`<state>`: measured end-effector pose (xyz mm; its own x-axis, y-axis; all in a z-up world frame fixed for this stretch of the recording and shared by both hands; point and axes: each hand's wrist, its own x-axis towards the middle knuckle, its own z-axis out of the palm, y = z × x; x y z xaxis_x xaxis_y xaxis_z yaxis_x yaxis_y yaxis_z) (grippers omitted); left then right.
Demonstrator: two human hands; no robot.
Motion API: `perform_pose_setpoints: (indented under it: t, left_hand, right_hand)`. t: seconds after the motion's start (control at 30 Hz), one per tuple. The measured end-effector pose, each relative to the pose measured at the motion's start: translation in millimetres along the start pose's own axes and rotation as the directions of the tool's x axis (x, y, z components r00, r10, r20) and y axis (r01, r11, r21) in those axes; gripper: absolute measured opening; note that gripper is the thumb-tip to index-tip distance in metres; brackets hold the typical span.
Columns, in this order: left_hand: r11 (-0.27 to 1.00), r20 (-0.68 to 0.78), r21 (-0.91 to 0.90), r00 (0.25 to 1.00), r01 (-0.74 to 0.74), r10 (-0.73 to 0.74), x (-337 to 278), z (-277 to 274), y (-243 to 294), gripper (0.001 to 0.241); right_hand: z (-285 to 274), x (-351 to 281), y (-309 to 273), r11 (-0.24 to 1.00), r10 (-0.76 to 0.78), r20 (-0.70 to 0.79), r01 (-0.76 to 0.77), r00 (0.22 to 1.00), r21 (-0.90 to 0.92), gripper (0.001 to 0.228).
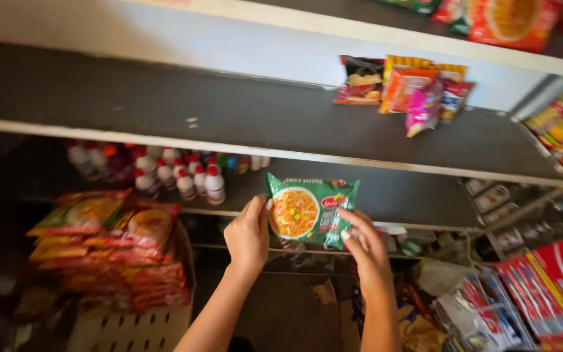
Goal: Organizing and stocking packages of instant noodles on retail shelves in a store environment.
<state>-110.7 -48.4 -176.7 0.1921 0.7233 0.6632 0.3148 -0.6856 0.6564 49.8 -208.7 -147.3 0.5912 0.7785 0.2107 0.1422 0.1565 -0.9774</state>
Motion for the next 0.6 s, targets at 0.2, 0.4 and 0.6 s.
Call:
perform_pose_setpoints:
  t: [0.2, 0.4, 0.6]
  left_hand:
    - [0.958, 0.068, 0.278, 0.993, 0.071, -0.094, -33, -28, -71, 0.015]
    - [0.836, -0.038, 0.471, 0.953, 0.283, -0.301, -59, -104, -141, 0.019]
    - [0.868, -0.273, 0.311, 0.911, 0.388, -0.309, -77, -235, -184, 0.013]
  right_hand:
    - [29, 3, 59, 0.989, 0.147, 0.192, -0.142, 0.970, -0.036, 0.047]
    - [118, 21, 104, 0.977, 0.215, 0.443, -0.190, 0.870, -0.102, 0.048]
    - [274, 19, 92, 0.985, 0.165, 0.675, -0.082, 0.719, -0.154, 0.047]
